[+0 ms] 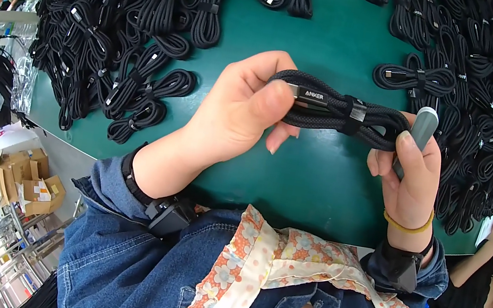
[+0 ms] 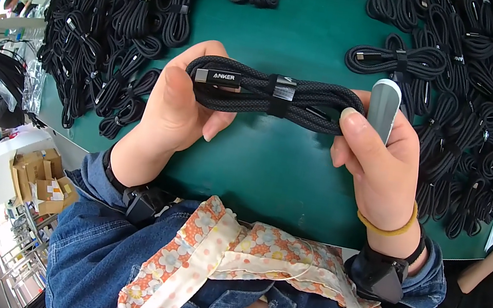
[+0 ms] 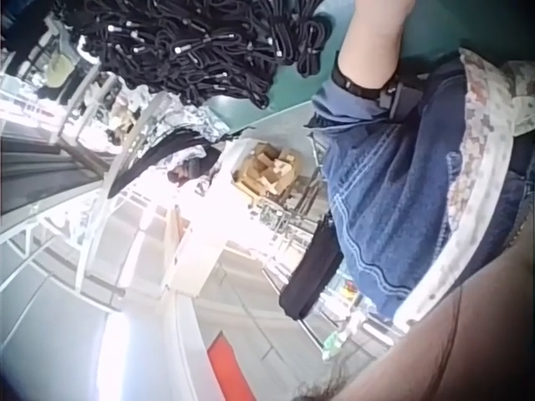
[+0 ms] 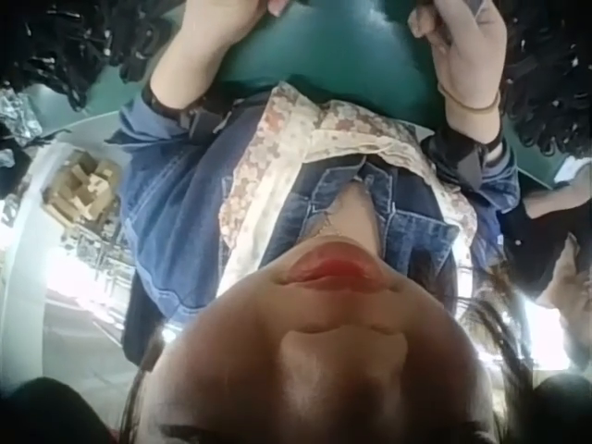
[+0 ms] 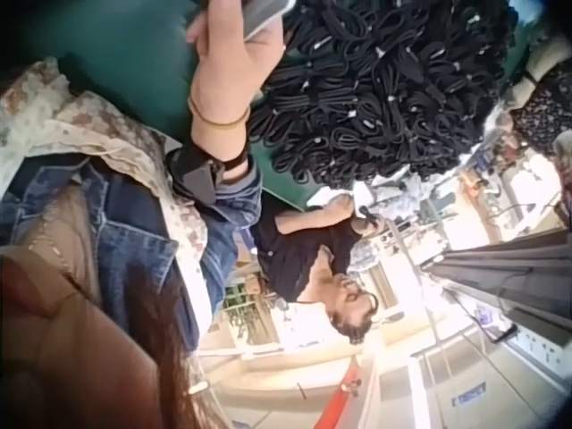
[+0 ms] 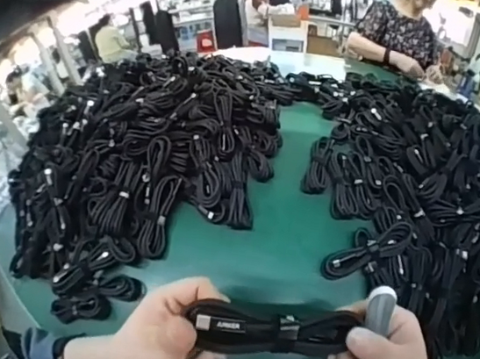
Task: The person picks up a bundled black cable from a pile, inspects it by turning it over, and scans it with a handheld device. This process is repeated for several other cables one at a time.
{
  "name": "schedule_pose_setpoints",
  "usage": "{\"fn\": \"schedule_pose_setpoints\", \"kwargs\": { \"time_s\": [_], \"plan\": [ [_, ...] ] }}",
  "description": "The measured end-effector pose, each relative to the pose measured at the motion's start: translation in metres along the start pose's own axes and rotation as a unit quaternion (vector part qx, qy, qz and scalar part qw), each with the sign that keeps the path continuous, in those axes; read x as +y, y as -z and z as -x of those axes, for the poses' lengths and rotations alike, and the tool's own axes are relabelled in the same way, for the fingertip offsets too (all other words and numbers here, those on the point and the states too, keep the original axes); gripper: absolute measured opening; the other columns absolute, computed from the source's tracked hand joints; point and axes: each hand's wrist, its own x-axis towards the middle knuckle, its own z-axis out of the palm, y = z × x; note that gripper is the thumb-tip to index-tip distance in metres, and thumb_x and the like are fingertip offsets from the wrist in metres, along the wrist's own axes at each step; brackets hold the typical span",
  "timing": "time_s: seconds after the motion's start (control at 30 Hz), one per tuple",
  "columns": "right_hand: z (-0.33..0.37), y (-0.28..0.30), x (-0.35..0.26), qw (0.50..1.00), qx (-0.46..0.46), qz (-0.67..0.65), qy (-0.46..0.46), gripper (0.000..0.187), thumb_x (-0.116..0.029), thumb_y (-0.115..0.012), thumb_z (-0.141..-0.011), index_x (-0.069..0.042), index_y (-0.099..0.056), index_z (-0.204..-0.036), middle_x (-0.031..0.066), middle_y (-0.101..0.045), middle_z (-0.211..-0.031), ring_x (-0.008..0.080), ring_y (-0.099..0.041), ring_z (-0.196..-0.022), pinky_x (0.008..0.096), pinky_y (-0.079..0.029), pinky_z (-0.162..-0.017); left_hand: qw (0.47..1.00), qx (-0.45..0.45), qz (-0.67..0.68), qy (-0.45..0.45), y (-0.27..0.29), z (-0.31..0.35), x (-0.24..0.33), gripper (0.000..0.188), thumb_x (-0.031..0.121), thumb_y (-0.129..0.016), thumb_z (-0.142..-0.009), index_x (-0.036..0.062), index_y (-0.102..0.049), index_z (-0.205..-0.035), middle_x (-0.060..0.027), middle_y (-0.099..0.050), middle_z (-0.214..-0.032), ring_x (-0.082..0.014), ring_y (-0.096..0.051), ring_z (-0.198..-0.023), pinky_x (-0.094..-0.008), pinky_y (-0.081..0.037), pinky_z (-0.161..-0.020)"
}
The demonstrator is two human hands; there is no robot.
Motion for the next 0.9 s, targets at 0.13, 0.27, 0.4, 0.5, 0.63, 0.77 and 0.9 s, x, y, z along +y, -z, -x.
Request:
{"fn": "schedule_pose_setpoints", "kwargs": {
  "time_s": [0.13, 0.27, 0.4, 0.5, 0.63, 0.77, 0.9],
  "plan": [
    [0.0, -0.001, 0.0, 0.999, -0.037, -0.008, -0.005, 0.033, -0.021, -0.049, -0.083, 0.006, -0.048, -0.103, 0.0072, -0.052, -0.063, 0.0056, -0.036, -0.041, 0.0206, -0.034, -0.046, 0.999, 0.015, -0.016, -0.023, -0.001, -0.002, -0.003, 0.065, 0.069, -0.037, -0.07, 0.0043, -0.041, -0.077, -0.0047, -0.048, -0.063, -0.0058, -0.035, -0.041, -0.0187, -0.029, -0.038],
    [0.002, -0.002, -0.005, 0.995, -0.039, 0.043, -0.082, 0.024, -0.014, -0.053, -0.08, 0.004, -0.052, -0.097, 0.0039, -0.053, -0.062, 0.0065, -0.046, -0.048, 0.0188, -0.035, -0.045, 0.989, 0.032, -0.099, -0.105, 0.005, -0.003, 0.003, 0.058, 0.06, -0.042, -0.077, 0.002, -0.047, -0.077, -0.0025, -0.047, -0.063, -0.0067, -0.039, -0.05, -0.0192, -0.031, -0.046],
    [-0.004, 0.002, -0.01, 0.958, -0.165, 0.186, -0.146, 0.014, -0.012, -0.062, -0.076, -0.001, -0.058, -0.085, -0.0012, -0.054, -0.061, 0.0037, -0.048, -0.052, 0.0178, -0.035, -0.046, 0.86, 0.195, -0.418, -0.217, 0.026, -0.008, 0.023, 0.023, 0.024, -0.061, -0.076, 0.0017, -0.057, -0.074, -0.0052, -0.052, -0.067, -0.0141, -0.049, -0.06, -0.0264, -0.038, -0.055],
    [-0.007, 0.005, -0.009, 0.936, -0.188, 0.266, -0.134, 0.015, -0.015, -0.063, -0.075, -0.002, -0.059, -0.082, -0.0013, -0.054, -0.061, 0.0034, -0.046, -0.05, 0.0183, -0.035, -0.044, 0.596, 0.277, -0.727, -0.199, 0.046, -0.015, 0.035, 0.027, 0.03, -0.065, -0.071, 0.0051, -0.059, -0.08, -0.0068, -0.055, -0.078, -0.0247, -0.053, -0.071, -0.0351, -0.04, -0.067],
    [-0.009, 0.009, -0.015, 0.999, -0.027, -0.027, 0.0, 0.023, -0.017, -0.05, -0.083, 0.0, -0.052, -0.098, 0.0064, -0.058, -0.076, 0.0034, -0.038, -0.043, 0.0198, -0.034, -0.046, 0.49, 0.264, -0.829, -0.062, 0.049, -0.005, 0.029, 0.046, 0.04, -0.065, -0.068, 0.0043, -0.058, -0.096, -0.0071, -0.054, -0.094, -0.0252, -0.046, -0.091, -0.0418, -0.035, -0.075],
    [-0.014, 0.016, -0.021, 0.963, 0.062, -0.216, 0.151, 0.033, -0.018, -0.032, -0.091, 0.0, -0.041, -0.117, 0.0178, -0.058, -0.099, 0.0031, -0.03, -0.037, 0.0199, -0.035, -0.052, 0.483, 0.23, -0.844, -0.034, 0.042, -0.004, 0.019, 0.057, 0.04, -0.066, -0.066, 0.0046, -0.051, -0.109, -0.0079, -0.053, -0.099, -0.024, -0.045, -0.094, -0.0395, -0.032, -0.077],
    [-0.013, 0.014, -0.011, 0.985, 0.036, -0.125, 0.115, 0.032, -0.019, -0.033, -0.091, 0.0, -0.045, -0.114, 0.0159, -0.06, -0.094, 0.0031, -0.031, -0.038, 0.0205, -0.037, -0.052, 0.546, 0.174, -0.819, -0.033, 0.031, -0.01, 0.017, 0.044, 0.031, -0.066, -0.068, 0.0062, -0.051, -0.101, -0.0063, -0.055, -0.091, -0.0242, -0.048, -0.086, -0.0377, -0.031, -0.075]
  ]
}}
